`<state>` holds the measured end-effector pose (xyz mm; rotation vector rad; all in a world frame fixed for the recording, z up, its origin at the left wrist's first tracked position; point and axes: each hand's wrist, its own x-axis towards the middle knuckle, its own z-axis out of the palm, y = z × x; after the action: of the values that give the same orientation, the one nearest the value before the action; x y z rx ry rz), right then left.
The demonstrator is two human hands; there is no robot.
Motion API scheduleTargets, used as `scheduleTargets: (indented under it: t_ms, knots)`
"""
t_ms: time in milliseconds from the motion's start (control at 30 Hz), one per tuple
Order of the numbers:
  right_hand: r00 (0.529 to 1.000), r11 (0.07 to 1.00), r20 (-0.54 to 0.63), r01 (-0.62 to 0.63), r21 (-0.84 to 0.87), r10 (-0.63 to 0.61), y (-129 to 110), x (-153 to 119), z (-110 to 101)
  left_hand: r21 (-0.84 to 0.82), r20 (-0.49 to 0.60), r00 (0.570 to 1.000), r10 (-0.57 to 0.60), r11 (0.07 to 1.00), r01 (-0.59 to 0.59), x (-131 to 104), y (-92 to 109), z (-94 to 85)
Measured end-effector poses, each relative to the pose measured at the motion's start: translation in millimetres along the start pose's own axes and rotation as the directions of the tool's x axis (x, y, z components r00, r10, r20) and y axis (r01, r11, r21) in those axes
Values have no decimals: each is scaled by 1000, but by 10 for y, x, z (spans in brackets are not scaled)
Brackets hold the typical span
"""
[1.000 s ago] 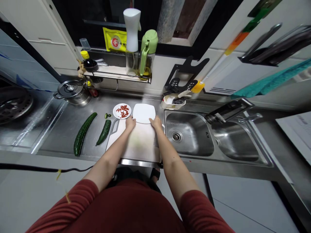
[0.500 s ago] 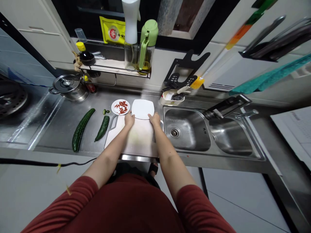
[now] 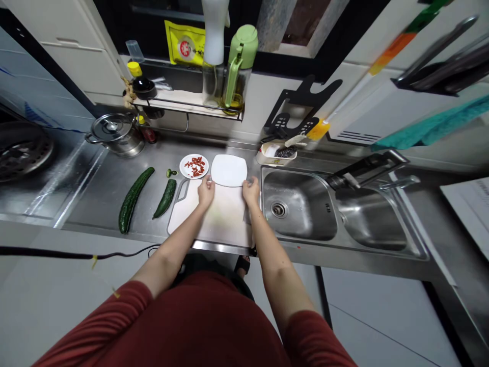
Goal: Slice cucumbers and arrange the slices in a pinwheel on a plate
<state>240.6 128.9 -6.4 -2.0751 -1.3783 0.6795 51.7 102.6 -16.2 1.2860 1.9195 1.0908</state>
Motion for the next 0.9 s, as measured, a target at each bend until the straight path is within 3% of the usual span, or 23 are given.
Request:
scheduleTargets:
  t_ms: [133, 233, 300, 433, 567, 733, 900]
  knots:
    - [993, 987, -40, 115, 116, -111, 163, -329, -192, 28, -11, 1000, 28, 999, -28, -144, 14, -144]
    - [983, 983, -78, 173, 61, -169, 371, -616, -398, 130, -50, 996, 76, 989, -69, -202, 46, -347]
    - [987, 989, -71, 140, -44, -143, 527, -795, -535, 240, -95, 990, 105, 968, -79, -220, 68, -527]
    - [997, 960, 56, 62, -273, -49, 764, -1077, -723, 499, -215, 975, 56, 864, 60, -232, 59, -917]
    - [985, 917, 153, -8, -398, 75, 813, -1235, -773, 604, -287, 956, -66, 762, 234, -203, -90, -1199]
    - [963, 897, 214, -58, -438, 167, 724, -1299, -727, 571, -286, 919, -270, 722, 390, -128, -350, -1320]
    - [965, 896, 200, -65, -440, 168, 714, -1295, -679, 589, -265, 929, -258, 720, 367, -102, -483, -1341]
